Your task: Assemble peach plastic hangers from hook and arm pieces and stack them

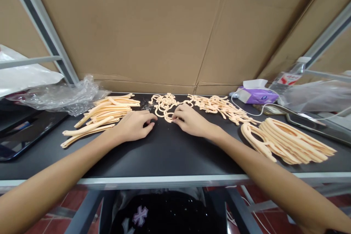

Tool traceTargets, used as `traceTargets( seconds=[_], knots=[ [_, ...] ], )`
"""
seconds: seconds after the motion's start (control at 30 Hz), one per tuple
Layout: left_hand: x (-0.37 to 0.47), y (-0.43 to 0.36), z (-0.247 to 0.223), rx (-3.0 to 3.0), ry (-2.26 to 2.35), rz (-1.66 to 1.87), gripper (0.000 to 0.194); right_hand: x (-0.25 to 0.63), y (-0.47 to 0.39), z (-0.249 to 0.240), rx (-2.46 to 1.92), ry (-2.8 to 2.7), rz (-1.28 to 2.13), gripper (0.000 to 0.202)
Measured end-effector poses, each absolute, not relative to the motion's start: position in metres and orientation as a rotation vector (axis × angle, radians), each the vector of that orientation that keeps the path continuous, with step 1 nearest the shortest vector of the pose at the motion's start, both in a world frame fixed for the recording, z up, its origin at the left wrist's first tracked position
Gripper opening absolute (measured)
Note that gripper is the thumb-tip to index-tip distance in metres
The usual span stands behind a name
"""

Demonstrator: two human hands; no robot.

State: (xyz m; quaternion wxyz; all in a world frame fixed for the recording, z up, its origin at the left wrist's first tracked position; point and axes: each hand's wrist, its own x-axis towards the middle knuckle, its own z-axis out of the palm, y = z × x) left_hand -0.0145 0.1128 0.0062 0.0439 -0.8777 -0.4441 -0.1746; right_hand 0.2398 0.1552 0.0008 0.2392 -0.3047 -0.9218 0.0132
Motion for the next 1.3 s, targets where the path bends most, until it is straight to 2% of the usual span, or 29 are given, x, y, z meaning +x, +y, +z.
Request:
traceTargets(
  seconds=[0.2, 0.5, 0.6, 0.73, 0.87, 1.0, 1.13, 1.3],
  knots=[
    [-0.017, 0.116, 0.004, -2.676, -1.394, -0.557, 0.031, 0.241, 0.159, 0.002, -0.815, -2.435, -0.164, 0.019],
    [-0.016, 0.118, 0.004, -2.678, -1.425, -0.570, 0.034, 0.243, 0.165, 0.003, -0.830, -2.087, -0.077, 0.018],
    [-0.015, 0.117, 0.005, -2.683, -1.459, -0.583, 0.037, 0.240, 0.162, 0.006, -0.857, -1.920, 0.080, 0.017],
    [-0.012, 0.114, 0.009, -2.714, -1.475, -0.646, 0.040, 0.232, 0.152, 0.008, -0.857, -1.769, 0.469, 0.020],
    [-0.004, 0.106, 0.011, -2.840, -1.430, -0.827, 0.039, 0.215, 0.133, 0.008, -0.778, -1.740, 0.751, 0.025],
    [0.006, 0.101, 0.009, -2.973, -1.282, -0.941, 0.026, 0.201, 0.118, 0.007, -0.656, -1.695, 0.951, 0.027],
    [0.002, 0.107, 0.015, -2.865, -1.268, -1.029, 0.029, 0.202, 0.116, 0.007, -0.697, -1.677, 0.924, 0.022],
    [-0.024, 0.118, 0.040, -2.253, -1.645, -1.541, 0.030, 0.197, 0.102, 0.009, -0.783, -2.126, 0.578, 0.013]
  ],
)
